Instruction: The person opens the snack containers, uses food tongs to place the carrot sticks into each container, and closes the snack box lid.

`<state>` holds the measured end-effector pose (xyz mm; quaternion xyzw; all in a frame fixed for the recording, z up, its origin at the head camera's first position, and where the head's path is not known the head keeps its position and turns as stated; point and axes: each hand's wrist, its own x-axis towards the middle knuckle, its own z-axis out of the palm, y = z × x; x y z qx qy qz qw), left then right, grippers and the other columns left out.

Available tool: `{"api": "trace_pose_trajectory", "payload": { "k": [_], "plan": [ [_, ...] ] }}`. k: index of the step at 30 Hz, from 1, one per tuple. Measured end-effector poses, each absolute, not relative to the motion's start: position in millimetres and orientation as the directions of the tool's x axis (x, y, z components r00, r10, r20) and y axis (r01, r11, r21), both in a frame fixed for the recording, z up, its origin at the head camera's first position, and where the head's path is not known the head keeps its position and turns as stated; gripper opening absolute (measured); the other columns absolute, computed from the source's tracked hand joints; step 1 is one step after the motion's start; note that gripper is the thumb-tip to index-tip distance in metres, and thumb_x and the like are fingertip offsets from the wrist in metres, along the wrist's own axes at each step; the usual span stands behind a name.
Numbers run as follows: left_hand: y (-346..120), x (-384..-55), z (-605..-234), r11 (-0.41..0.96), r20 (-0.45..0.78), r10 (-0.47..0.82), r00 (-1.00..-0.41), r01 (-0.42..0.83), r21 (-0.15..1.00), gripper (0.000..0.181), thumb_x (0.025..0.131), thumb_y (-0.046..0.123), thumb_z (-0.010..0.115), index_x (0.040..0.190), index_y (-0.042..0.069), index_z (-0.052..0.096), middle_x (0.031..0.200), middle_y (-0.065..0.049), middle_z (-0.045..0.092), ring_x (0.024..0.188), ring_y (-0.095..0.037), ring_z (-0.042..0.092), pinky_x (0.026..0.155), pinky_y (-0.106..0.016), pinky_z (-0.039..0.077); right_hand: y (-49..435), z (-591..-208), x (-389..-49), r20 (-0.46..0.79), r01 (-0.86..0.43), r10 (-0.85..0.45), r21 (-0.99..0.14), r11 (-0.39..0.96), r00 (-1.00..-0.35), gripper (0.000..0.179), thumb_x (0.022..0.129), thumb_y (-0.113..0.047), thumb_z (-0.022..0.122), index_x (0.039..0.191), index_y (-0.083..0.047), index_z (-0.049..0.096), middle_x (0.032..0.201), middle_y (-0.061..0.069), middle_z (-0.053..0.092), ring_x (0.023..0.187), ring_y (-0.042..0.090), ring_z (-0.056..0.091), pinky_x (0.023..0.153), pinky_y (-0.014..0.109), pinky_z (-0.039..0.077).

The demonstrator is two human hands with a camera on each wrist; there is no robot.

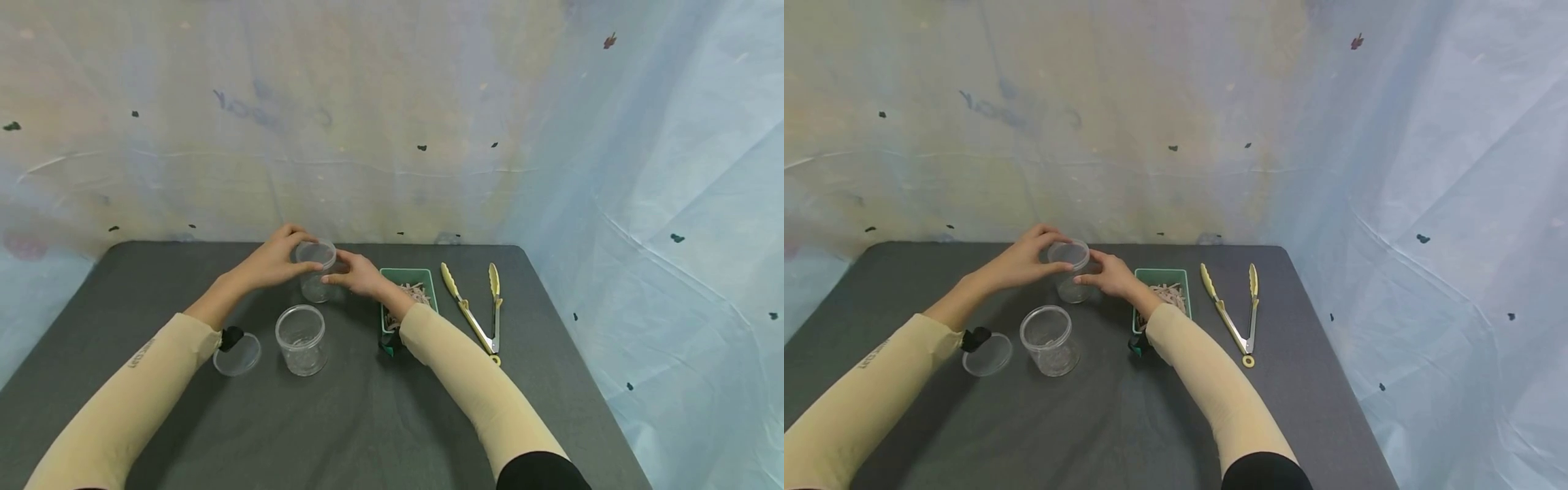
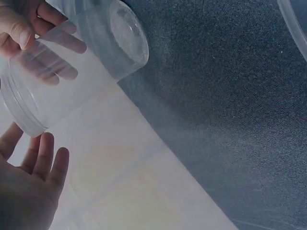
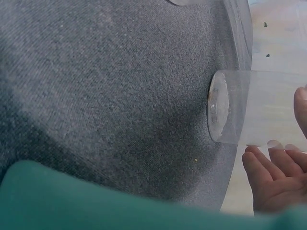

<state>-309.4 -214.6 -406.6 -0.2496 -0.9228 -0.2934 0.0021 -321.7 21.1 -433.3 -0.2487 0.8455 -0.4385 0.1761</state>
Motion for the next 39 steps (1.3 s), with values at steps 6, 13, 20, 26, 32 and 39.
{"api": "trace_pose_trajectory", "payload": {
  "k": [6,13,20,26,32,39],
  "plan": [
    [-217.3,-311.7,-402.9,0.674,0.11,0.523,-0.845,0.489,0.553,0.068,0.1,0.035,0.072,0.154,0.003,0.046,0.162,-0.024,0.025,0.149,-0.048,0.026,0.112,-0.07,0.032,20.7,-433.6,-323.1,-0.08,-0.268,-0.569,-0.823,0.501,-0.818,0.075,0.101,-0.029,0.072,0.163,-0.012,0.035,0.161,0.01,0.044,0.14,0.029,0.053,0.105,0.043,0.052],
    [-218.7,-307.8,-396.7,0.635,0.05,0.59,-0.806,0.501,0.588,0.062,0.104,0.025,0.067,0.157,0.003,0.043,0.165,-0.024,0.027,0.152,-0.049,0.023,0.114,-0.071,0.029,21.3,-435.2,-323.5,-0.082,-0.267,-0.57,-0.823,0.501,-0.817,0.075,0.101,-0.029,0.072,0.163,-0.012,0.034,0.16,0.01,0.046,0.14,0.029,0.053,0.105,0.043,0.052],
    [-213.2,-308.7,-399.4,0.706,0.081,0.507,-0.858,0.468,0.531,0.069,0.1,0.035,0.073,0.154,0.002,0.046,0.155,-0.026,0.036,0.142,-0.048,0.035,0.109,-0.068,0.037,22.9,-434.2,-322.7,-0.08,-0.268,-0.576,-0.828,0.493,-0.814,0.074,0.101,-0.027,0.072,0.163,-0.011,0.035,0.161,0.011,0.045,0.14,0.03,0.054,0.104,0.043,0.053],
    [-211.5,-307.8,-402.3,0.721,0.088,0.507,-0.857,0.478,0.501,0.077,0.099,0.039,0.073,0.157,0.001,0.04,0.16,-0.027,0.025,0.145,-0.05,0.028,0.109,-0.07,0.034,23.1,-434.9,-322.7,-0.085,-0.263,-0.576,-0.828,0.494,-0.813,0.073,0.102,-0.027,0.071,0.163,-0.011,0.035,0.161,0.011,0.045,0.139,0.03,0.054,0.102,0.043,0.053],
    [-215.7,-305.7,-400.6,0.658,0.025,0.577,-0.816,0.483,0.578,0.067,0.108,0.03,0.061,0.162,0.003,0.032,0.17,-0.022,0.011,0.154,-0.051,0.009,0.114,-0.076,0.02,22.7,-434.3,-321.1,-0.083,-0.264,-0.57,-0.826,0.498,-0.818,0.075,0.101,-0.028,0.072,0.163,-0.01,0.035,0.16,0.012,0.045,0.14,0.031,0.053,0.103,0.043,0.053],
    [-216.4,-303.2,-396.9,0.661,0.046,0.562,-0.826,0.481,0.576,0.063,0.107,0.032,0.061,0.159,0.003,0.039,0.165,-0.024,0.025,0.15,-0.05,0.02,0.113,-0.073,0.026,22.3,-434.1,-320.0,-0.078,-0.261,-0.573,-0.835,0.484,-0.815,0.074,0.101,-0.027,0.072,0.162,-0.008,0.035,0.16,0.013,0.046,0.14,0.034,0.053,0.104,0.045,0.052]
  ]
}}
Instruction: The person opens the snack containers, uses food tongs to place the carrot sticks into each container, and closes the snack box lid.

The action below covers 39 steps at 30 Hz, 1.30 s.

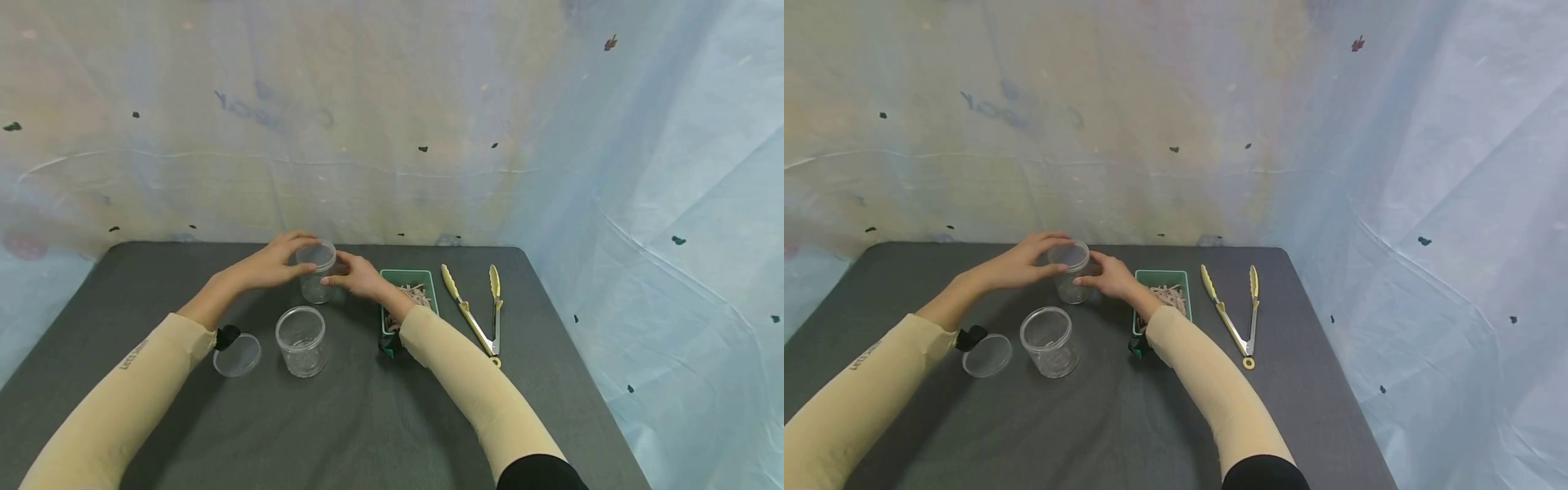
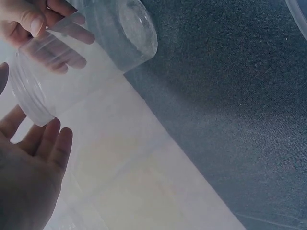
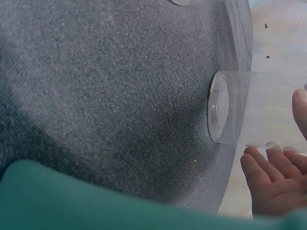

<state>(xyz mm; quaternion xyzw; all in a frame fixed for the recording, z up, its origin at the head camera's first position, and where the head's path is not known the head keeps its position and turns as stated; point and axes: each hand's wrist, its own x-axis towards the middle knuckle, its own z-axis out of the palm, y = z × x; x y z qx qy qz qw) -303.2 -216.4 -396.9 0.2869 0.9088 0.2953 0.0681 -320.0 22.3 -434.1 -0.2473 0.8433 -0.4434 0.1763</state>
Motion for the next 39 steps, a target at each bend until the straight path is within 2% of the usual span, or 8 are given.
{"api": "trace_pose_trajectory", "payload": {
  "k": [7,11,14,16,20,24,34,39],
  "plan": [
    [-211.7,-303.3,-398.3,0.717,0.096,0.487,-0.868,0.46,0.524,0.074,0.1,0.046,0.069,0.154,0.001,0.045,0.155,-0.026,0.035,0.14,-0.049,0.034,0.105,-0.07,0.037,22.1,-434.4,-321.1,-0.073,-0.269,-0.581,-0.834,0.481,-0.811,0.073,0.101,-0.025,0.072,0.162,-0.008,0.035,0.161,0.013,0.043,0.141,0.035,0.052,0.105,0.046,0.052],
    [-210.7,-304.0,-398.9,0.719,0.07,0.503,-0.862,0.461,0.52,0.08,0.103,0.049,0.064,0.159,0.0,0.035,0.163,-0.026,0.023,0.147,-0.05,0.023,0.109,-0.071,0.032,21.5,-435.4,-322.2,-0.072,-0.276,-0.58,-0.827,0.49,-0.812,0.073,0.101,-0.026,0.072,0.162,-0.008,0.035,0.162,0.014,0.043,0.14,0.035,0.052,0.104,0.044,0.053],
    [-211.8,-304.4,-398.5,0.684,0.039,0.549,-0.835,0.476,0.553,0.076,0.107,0.042,0.059,0.163,0.001,0.027,0.17,-0.023,0.011,0.154,-0.049,0.011,0.115,-0.073,0.023,21.1,-435.8,-322.8,-0.078,-0.272,-0.579,-0.827,0.492,-0.811,0.074,0.101,-0.027,0.072,0.163,-0.008,0.034,0.162,0.013,0.043,0.141,0.035,0.052,0.104,0.044,0.052],
    [-212.8,-304.3,-397.3,0.657,0.029,0.578,-0.815,0.486,0.576,0.071,0.109,0.035,0.058,0.163,0.001,0.027,0.171,-0.022,0.011,0.155,-0.049,0.01,0.116,-0.073,0.021,21.2,-435.2,-322.4,-0.081,-0.268,-0.581,-0.83,0.49,-0.81,0.075,0.101,-0.027,0.072,0.163,-0.008,0.033,0.162,0.014,0.043,0.141,0.035,0.051,0.105,0.044,0.052],
    [-213.5,-304.1,-394.8,0.631,0.031,0.603,-0.797,0.5,0.593,0.062,0.11,0.024,0.057,0.161,0.001,0.033,0.17,-0.022,0.017,0.155,-0.048,0.013,0.116,-0.073,0.022,21.2,-434.3,-321.7,-0.083,-0.259,-0.58,-0.838,0.481,-0.81,0.075,0.101,-0.026,0.072,0.163,-0.008,0.032,0.162,0.014,0.043,0.142,0.036,0.05,0.106,0.046,0.051],
    [-212.5,-303.4,-393.3,0.639,0.038,0.595,-0.803,0.501,0.583,0.059,0.108,0.021,0.058,0.16,0.001,0.037,0.168,-0.022,0.021,0.154,-0.049,0.015,0.114,-0.073,0.024,20.8,-434.5,-320.9,-0.084,-0.259,-0.578,-0.835,0.485,-0.812,0.075,0.102,-0.026,0.072,0.163,-0.008,0.032,0.162,0.014,0.042,0.142,0.035,0.05,0.106,0.045,0.051],
    [-210.1,-301.9,-394.0,0.711,0.097,0.525,-0.846,0.498,0.497,0.061,0.105,0.039,0.064,0.153,0.004,0.049,0.159,-0.023,0.035,0.146,-0.047,0.03,0.111,-0.069,0.033,20.9,-433.4,-319.9,-0.092,-0.265,-0.572,-0.818,0.51,-0.815,0.075,0.102,-0.027,0.071,0.163,-0.008,0.033,0.162,0.014,0.042,0.141,0.034,0.051,0.104,0.044,0.052],
    [-207.9,-300.1,-395.5,0.738,0.13,0.489,-0.862,0.489,0.464,0.062,0.103,0.041,0.068,0.15,0.004,0.053,0.156,-0.023,0.039,0.143,-0.045,0.034,0.107,-0.068,0.038,21.4,-433.0,-319.4,-0.091,-0.263,-0.568,-0.82,0.509,-0.818,0.074,0.102,-0.027,0.071,0.163,-0.008,0.034,0.163,0.014,0.041,0.141,0.034,0.052,0.105,0.044,0.052]
  ]
}}
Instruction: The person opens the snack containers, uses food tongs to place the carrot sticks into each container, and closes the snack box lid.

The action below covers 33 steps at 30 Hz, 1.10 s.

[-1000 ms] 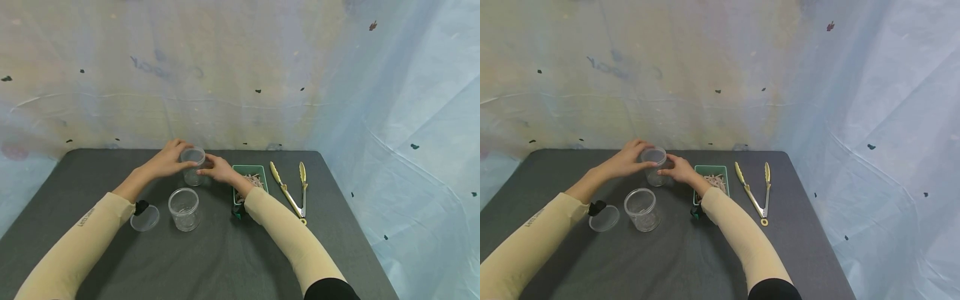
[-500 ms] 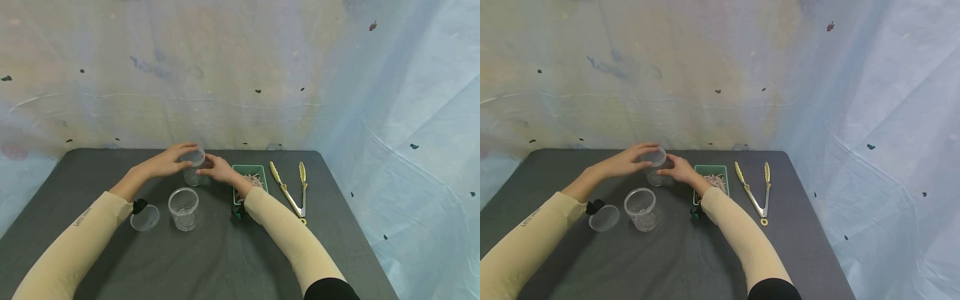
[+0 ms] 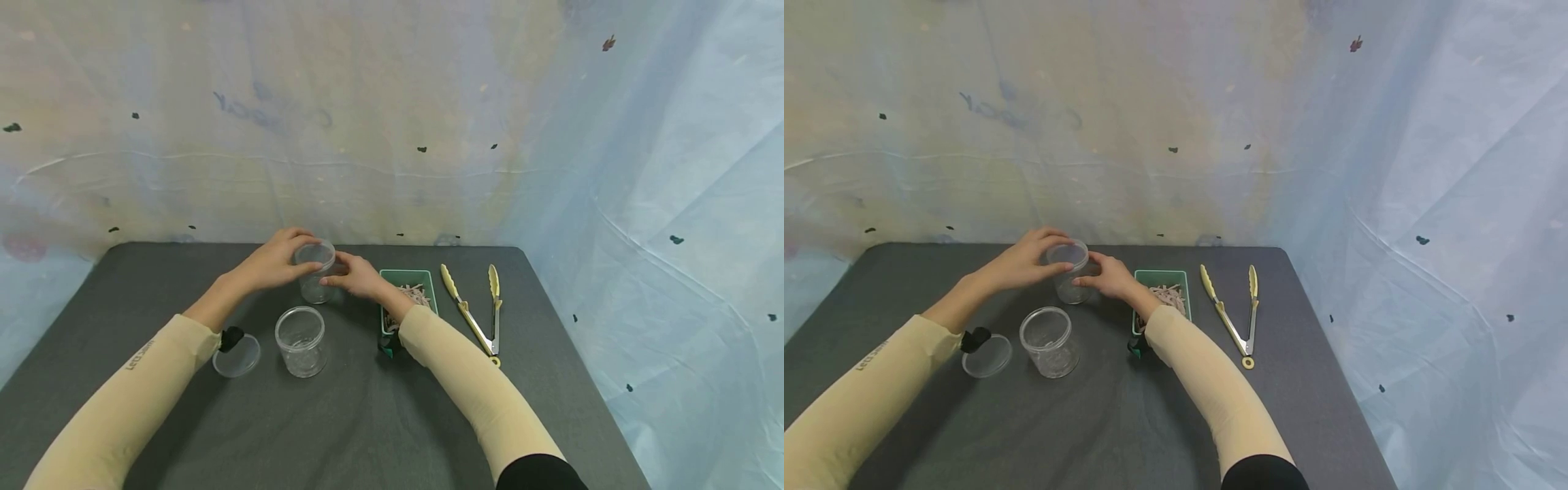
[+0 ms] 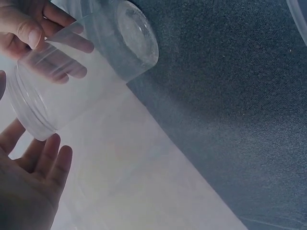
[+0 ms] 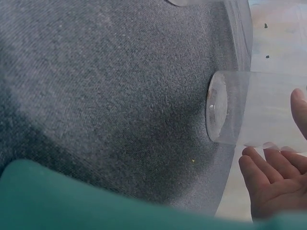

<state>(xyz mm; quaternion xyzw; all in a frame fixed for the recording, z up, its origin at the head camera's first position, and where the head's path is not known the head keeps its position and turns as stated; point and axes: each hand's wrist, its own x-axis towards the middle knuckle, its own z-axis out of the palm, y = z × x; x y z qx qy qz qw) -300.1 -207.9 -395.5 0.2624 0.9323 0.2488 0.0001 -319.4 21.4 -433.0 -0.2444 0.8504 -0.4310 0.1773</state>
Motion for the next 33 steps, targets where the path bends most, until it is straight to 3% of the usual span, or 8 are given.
{"api": "trace_pose_trajectory", "payload": {
  "k": [7,11,16,23,33],
  "plan": [
    [-205.4,-299.5,-398.0,0.769,0.144,0.439,-0.887,0.453,0.451,0.069,0.099,0.05,0.07,0.149,0.005,0.054,0.154,-0.021,0.04,0.14,-0.044,0.038,0.101,-0.067,0.044,20.9,-434.7,-319.6,-0.088,-0.265,-0.572,-0.822,0.504,-0.816,0.074,0.102,-0.027,0.071,0.163,-0.008,0.034,0.162,0.014,0.042,0.141,0.035,0.051,0.105,0.045,0.052],
    [-206.8,-301.6,-397.4,0.743,0.104,0.473,-0.875,0.459,0.488,0.076,0.1,0.051,0.067,0.155,0.003,0.045,0.162,-0.023,0.03,0.148,-0.048,0.028,0.108,-0.071,0.035,20.4,-434.9,-320.4,-0.086,-0.272,-0.569,-0.813,0.514,-0.818,0.074,0.102,-0.028,0.072,0.163,-0.008,0.034,0.162,0.013,0.042,0.141,0.032,0.052,0.104,0.044,0.052],
    [-212.3,-304.4,-397.3,0.67,0.05,0.559,-0.827,0.486,0.561,0.071,0.106,0.035,0.062,0.161,0.001,0.033,0.17,-0.023,0.018,0.154,-0.048,0.018,0.116,-0.071,0.026,19.6,-436.1,-322.6,-0.089,-0.274,-0.565,-0.805,0.525,-0.82,0.075,0.102,-0.03,0.072,0.163,-0.01,0.034,0.162,0.012,0.043,0.141,0.03,0.052,0.104,0.042,0.053],
    [-213.8,-304.2,-397.0,0.657,0.067,0.565,-0.822,0.497,0.567,0.066,0.106,0.03,0.064,0.159,0.001,0.038,0.167,-0.024,0.025,0.153,-0.047,0.024,0.115,-0.069,0.029,19.8,-435.7,-323.4,-0.092,-0.266,-0.559,-0.808,0.525,-0.824,0.075,0.101,-0.03,0.072,0.163,-0.01,0.034,0.162,0.012,0.044,0.141,0.03,0.052,0.103,0.043,0.053],
    [-210.2,-304.3,-400.0,0.703,0.108,0.5,-0.859,0.475,0.529,0.068,0.102,0.038,0.07,0.155,0.002,0.046,0.16,-0.024,0.035,0.147,-0.047,0.035,0.111,-0.067,0.036,21.9,-435.3,-323.2,-0.095,-0.265,-0.563,-0.811,0.521,-0.821,0.075,0.101,-0.029,0.072,0.163,-0.009,0.034,0.161,0.012,0.044,0.141,0.03,0.053,0.103,0.042,0.054]
  ]
}}
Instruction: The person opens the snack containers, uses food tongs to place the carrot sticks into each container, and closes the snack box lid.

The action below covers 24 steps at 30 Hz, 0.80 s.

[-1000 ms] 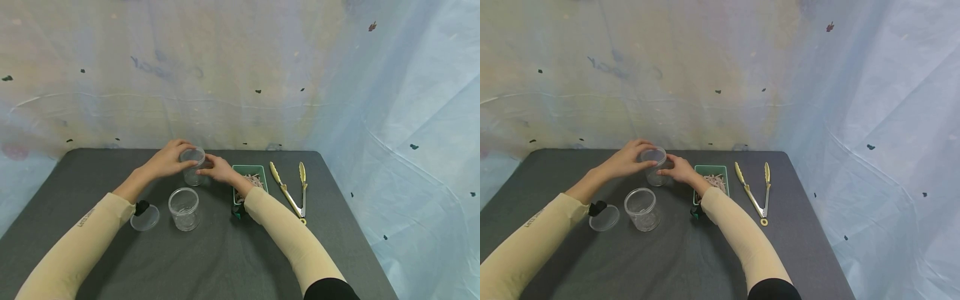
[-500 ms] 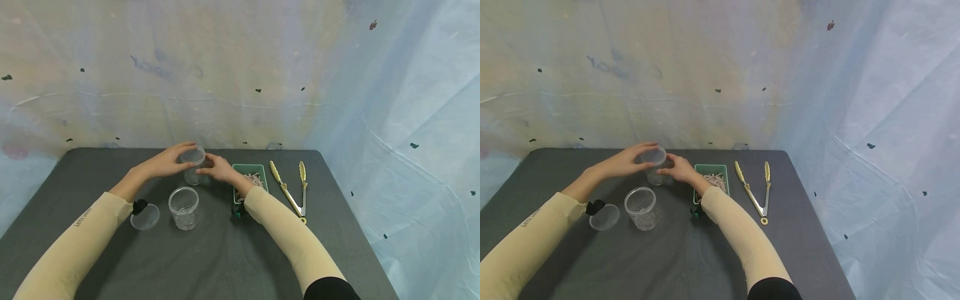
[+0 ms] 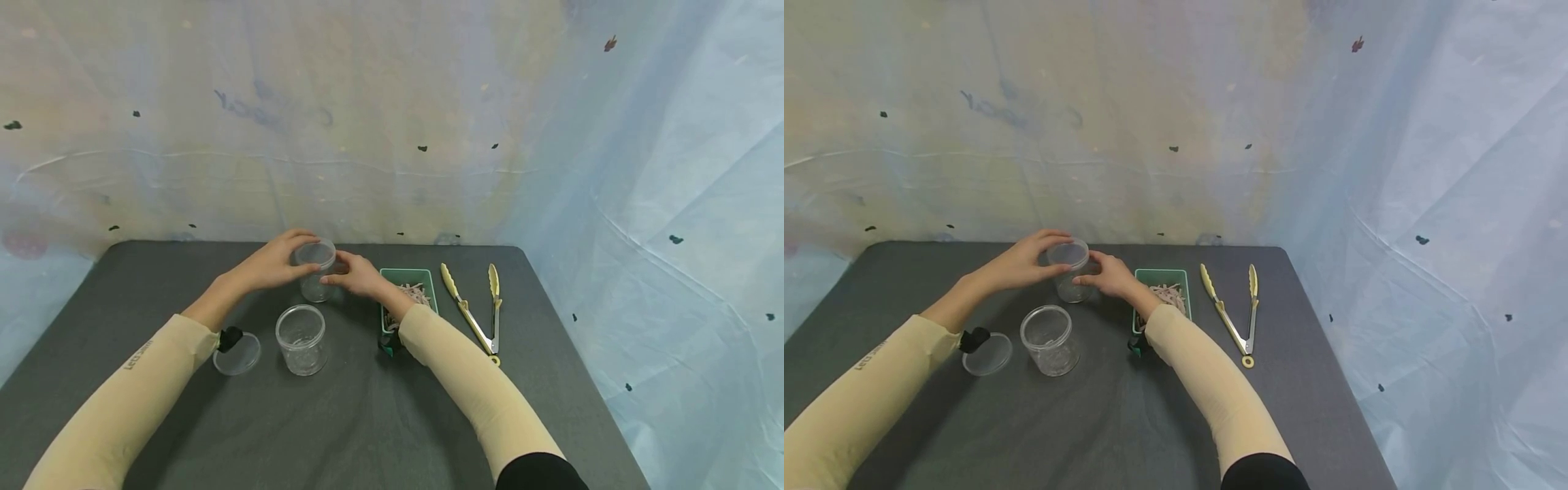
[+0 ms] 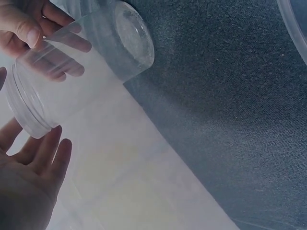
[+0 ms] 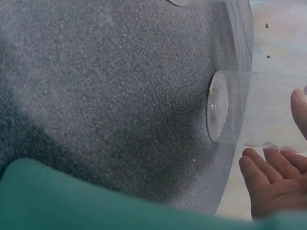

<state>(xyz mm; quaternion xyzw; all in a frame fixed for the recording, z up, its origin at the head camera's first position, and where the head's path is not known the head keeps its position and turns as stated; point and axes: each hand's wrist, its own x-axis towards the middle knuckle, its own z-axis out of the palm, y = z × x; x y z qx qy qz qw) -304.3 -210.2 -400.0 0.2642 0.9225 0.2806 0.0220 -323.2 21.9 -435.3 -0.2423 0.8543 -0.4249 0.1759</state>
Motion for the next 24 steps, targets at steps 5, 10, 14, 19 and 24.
{"api": "trace_pose_trajectory", "payload": {
  "k": [5,10,14,19,24],
  "plan": [
    [-208.4,-303.8,-400.5,0.735,0.11,0.467,-0.878,0.454,0.503,0.075,0.1,0.048,0.069,0.154,0.003,0.047,0.158,-0.024,0.035,0.142,-0.047,0.04,0.106,-0.067,0.041,22.3,-434.8,-322.4,-0.095,-0.264,-0.562,-0.81,0.524,-0.822,0.074,0.102,-0.029,0.072,0.163,-0.009,0.034,0.162,0.013,0.042,0.141,0.031,0.053,0.103,0.042,0.053],
    [-206.6,-303.1,-401.0,0.757,0.111,0.449,-0.887,0.443,0.48,0.081,0.098,0.053,0.07,0.156,0.002,0.044,0.158,-0.024,0.033,0.137,-0.047,0.045,0.1,-0.066,0.046,22.0,-434.3,-321.7,-0.098,-0.262,-0.562,-0.81,0.525,-0.822,0.074,0.102,-0.029,0.071,0.163,-0.009,0.034,0.163,0.014,0.041,0.141,0.032,0.052,0.103,0.042,0.053],
    [-207.3,-303.6,-400.1,0.721,0.088,0.501,-0.861,0.472,0.507,0.081,0.101,0.044,0.069,0.161,0.002,0.034,0.166,-0.024,0.022,0.147,-0.048,0.032,0.107,-0.068,0.04,21.7,-433.9,-321.4,-0.101,-0.258,-0.556,-0.808,0.53,-0.825,0.075,0.102,-0.029,0.071,0.163,-0.009,0.034,0.163,0.013,0.042,0.141,0.031,0.052,0.103,0.043,0.053],
    [-209.8,-304.2,-397.6,0.661,0.042,0.569,-0.821,0.487,0.57,0.07,0.107,0.028,0.062,0.163,0.002,0.029,0.17,-0.022,0.016,0.154,-0.048,0.019,0.115,-0.069,0.03,21.6,-434.7,-322.5,-0.102,-0.256,-0.552,-0.807,0.533,-0.828,0.076,0.101,-0.03,0.072,0.163,-0.008,0.033,0.162,0.013,0.042,0.141,0.03,0.052,0.104,0.042,0.053],
    [-210.1,-304.7,-398.2,0.654,0.054,0.568,-0.821,0.49,0.576,0.066,0.107,0.025,0.062,0.161,0.0,0.033,0.168,-0.024,0.02,0.153,-0.048,0.023,0.115,-0.069,0.03,21.7,-436.1,-323.4,-0.103,-0.255,-0.557,-0.811,0.527,-0.824,0.076,0.101,-0.029,0.072,0.163,-0.008,0.033,0.162,0.014,0.042,0.141,0.031,0.052,0.104,0.042,0.053]
  ]
}}
